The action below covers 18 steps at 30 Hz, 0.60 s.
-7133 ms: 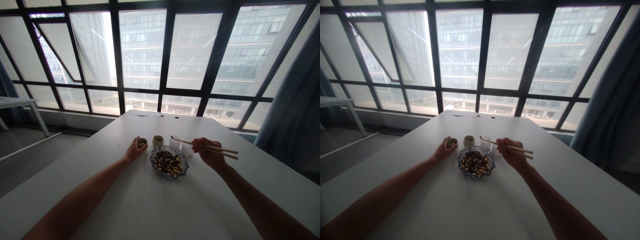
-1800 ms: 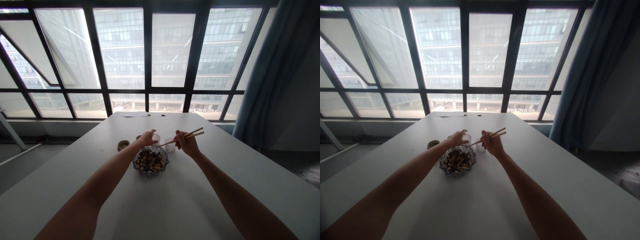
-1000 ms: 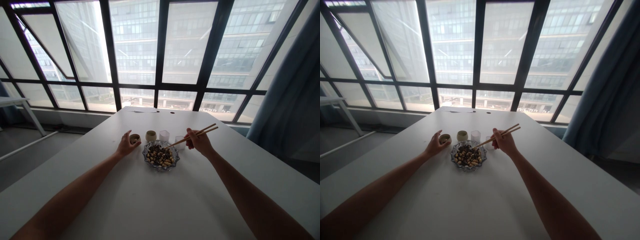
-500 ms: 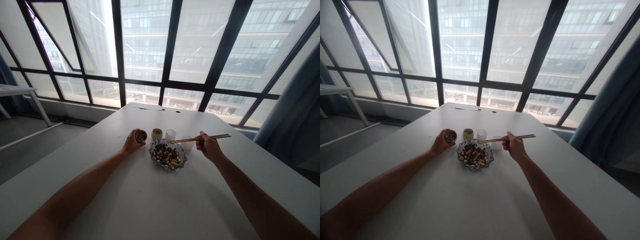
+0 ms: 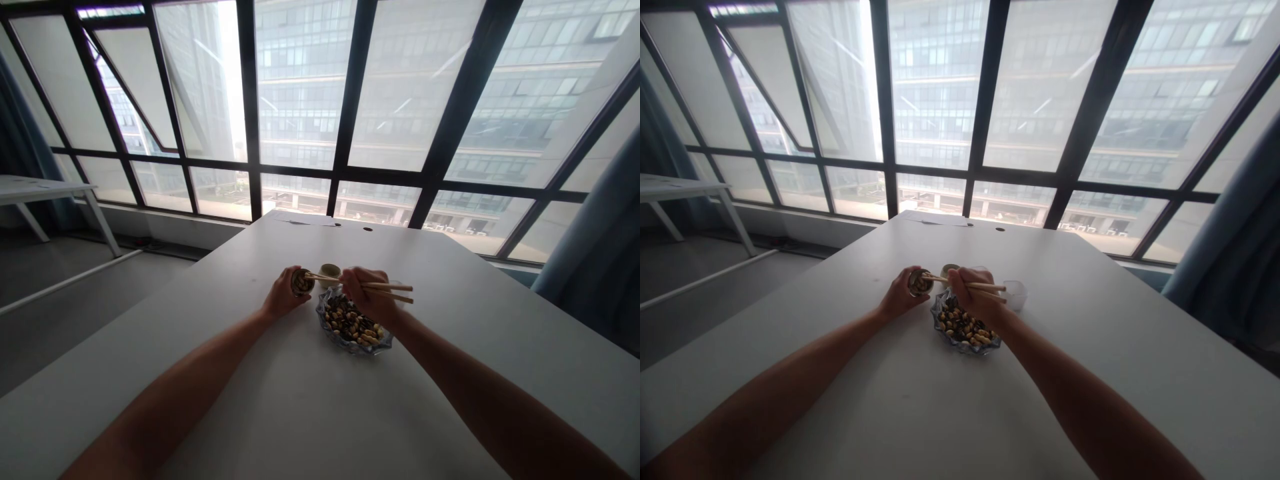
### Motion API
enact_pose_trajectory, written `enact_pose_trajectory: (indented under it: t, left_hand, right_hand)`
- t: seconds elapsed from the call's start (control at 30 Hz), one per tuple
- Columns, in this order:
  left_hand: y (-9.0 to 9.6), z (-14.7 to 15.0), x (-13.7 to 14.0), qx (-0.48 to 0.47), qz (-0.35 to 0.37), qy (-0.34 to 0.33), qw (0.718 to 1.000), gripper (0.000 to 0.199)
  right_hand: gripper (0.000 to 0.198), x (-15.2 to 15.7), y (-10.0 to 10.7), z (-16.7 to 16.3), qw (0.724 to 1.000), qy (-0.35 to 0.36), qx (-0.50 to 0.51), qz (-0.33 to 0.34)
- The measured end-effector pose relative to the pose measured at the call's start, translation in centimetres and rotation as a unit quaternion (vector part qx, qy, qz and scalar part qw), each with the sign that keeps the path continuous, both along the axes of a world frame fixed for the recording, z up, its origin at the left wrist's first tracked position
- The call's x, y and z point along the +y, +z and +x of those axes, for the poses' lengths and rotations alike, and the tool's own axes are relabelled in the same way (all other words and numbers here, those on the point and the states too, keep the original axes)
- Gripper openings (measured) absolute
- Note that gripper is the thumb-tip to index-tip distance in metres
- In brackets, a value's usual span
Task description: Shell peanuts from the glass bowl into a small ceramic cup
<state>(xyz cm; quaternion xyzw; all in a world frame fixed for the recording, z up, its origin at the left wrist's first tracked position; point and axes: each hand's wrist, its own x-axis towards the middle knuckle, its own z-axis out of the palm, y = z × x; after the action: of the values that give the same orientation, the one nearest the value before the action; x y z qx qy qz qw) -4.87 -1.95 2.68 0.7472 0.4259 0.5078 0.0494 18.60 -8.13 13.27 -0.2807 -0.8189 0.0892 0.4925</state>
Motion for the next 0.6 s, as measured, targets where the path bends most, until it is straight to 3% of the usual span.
enact_pose_trajectory:
  t: [0.13,0.33,0.6]
  left_hand:
    - [0.1,0.2,-0.1,0.005,-0.011,-0.010,1.000,0.074]
    - [0.1,0.4,-0.2,0.016,-0.039,0.008,0.999,0.075]
    - [0.1,0.2,-0.2,0.031,-0.056,0.037,0.997,0.076]
  right_hand:
    - [0.048,1.6,-0.5,-1.1,0.998,0.024,0.004,-0.063]
    - [0.050,0.6,-1.1,2.7,0.975,-0.042,0.164,-0.144]
    - [0.058,-1.0,-2.3,5.3,0.964,-0.095,0.131,-0.209]
